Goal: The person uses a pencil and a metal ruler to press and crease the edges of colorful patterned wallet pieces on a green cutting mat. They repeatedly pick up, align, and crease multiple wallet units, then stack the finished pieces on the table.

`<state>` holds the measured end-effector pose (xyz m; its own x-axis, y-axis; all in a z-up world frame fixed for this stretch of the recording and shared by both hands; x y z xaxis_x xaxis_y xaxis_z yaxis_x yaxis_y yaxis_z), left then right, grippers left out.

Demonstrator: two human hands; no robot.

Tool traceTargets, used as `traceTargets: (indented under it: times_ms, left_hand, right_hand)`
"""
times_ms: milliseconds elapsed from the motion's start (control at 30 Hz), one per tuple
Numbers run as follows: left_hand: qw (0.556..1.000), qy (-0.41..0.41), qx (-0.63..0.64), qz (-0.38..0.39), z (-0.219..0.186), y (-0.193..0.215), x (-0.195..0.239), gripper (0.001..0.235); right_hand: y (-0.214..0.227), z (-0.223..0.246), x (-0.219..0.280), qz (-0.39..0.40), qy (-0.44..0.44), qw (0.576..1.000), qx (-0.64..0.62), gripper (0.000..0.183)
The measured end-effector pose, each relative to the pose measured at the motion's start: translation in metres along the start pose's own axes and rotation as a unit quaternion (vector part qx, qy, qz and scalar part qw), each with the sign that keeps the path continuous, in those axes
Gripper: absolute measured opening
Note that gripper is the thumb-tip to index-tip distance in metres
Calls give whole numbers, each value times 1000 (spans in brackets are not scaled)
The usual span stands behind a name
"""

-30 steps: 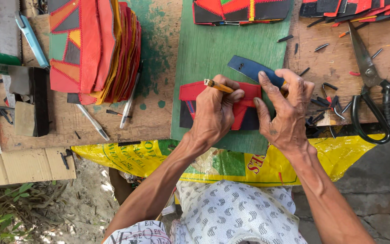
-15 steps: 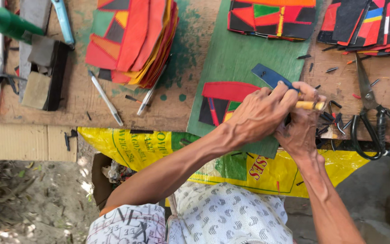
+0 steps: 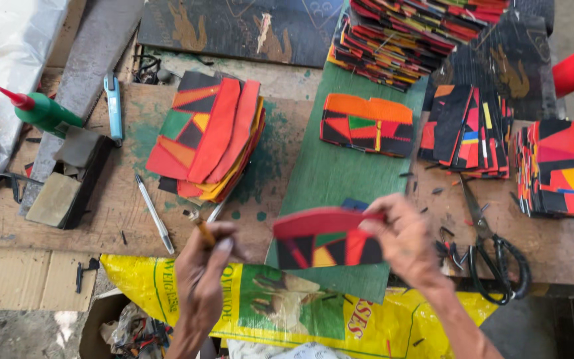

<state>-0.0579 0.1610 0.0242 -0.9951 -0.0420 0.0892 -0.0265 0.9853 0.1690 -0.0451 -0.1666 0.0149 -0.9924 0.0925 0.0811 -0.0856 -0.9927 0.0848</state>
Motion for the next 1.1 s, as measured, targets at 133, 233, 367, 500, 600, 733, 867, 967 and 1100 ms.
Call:
traceTargets:
  times_ms: [133,233,367,500,600,733,867,967,1100]
  left_hand:
    - [998,0,47,-37,15,15,2,17]
    - [999,9,30,-39,9,13,-13,18]
    - [964,-108,-221,-99,-40,35,-72,16]
    - [824,-333,-439,-133,-85,48,-164,42]
    - [816,-329,-476,-17,-83,45,-223,63]
    - [757,-292,-582,61,-72,30,-237,69]
    - [654,-276,-703,39,-112,24,-224,18]
    - [681,-379,-623,65,-173,33,-189,19]
    - [835,-326,-440,60,-206,30,-124,15]
  right_hand:
    - [58,25,-76,-70,158,982,-81,27]
    - [76,13,-138,-62,134,988,-46,31]
    - [64,13,-144,-99,250,897,350,41]
    - [58,16,-70,-102,236,908,332,26]
    - [48,8,-8,-70,181,916,350,29]
    - [44,-13,43,-80,152,894,414,44]
    - [49,-27,50,-105,138,903,394,31]
    - [66,-44,52,-141,53,945,291,24]
    - [87,-63,69,-199,45,976,75,15]
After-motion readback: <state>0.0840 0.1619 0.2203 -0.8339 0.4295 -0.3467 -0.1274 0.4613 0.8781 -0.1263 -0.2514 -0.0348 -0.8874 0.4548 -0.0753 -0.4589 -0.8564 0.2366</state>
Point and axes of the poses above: each hand's wrist, its own x-axis away from the middle knuckle, its own y-axis out of the back of the hand, z = x × y, the point moved 5 cm from there along -x, towards the middle knuckle, and after that the axes turned 14 degrees about -x, right-handed, at the moved point
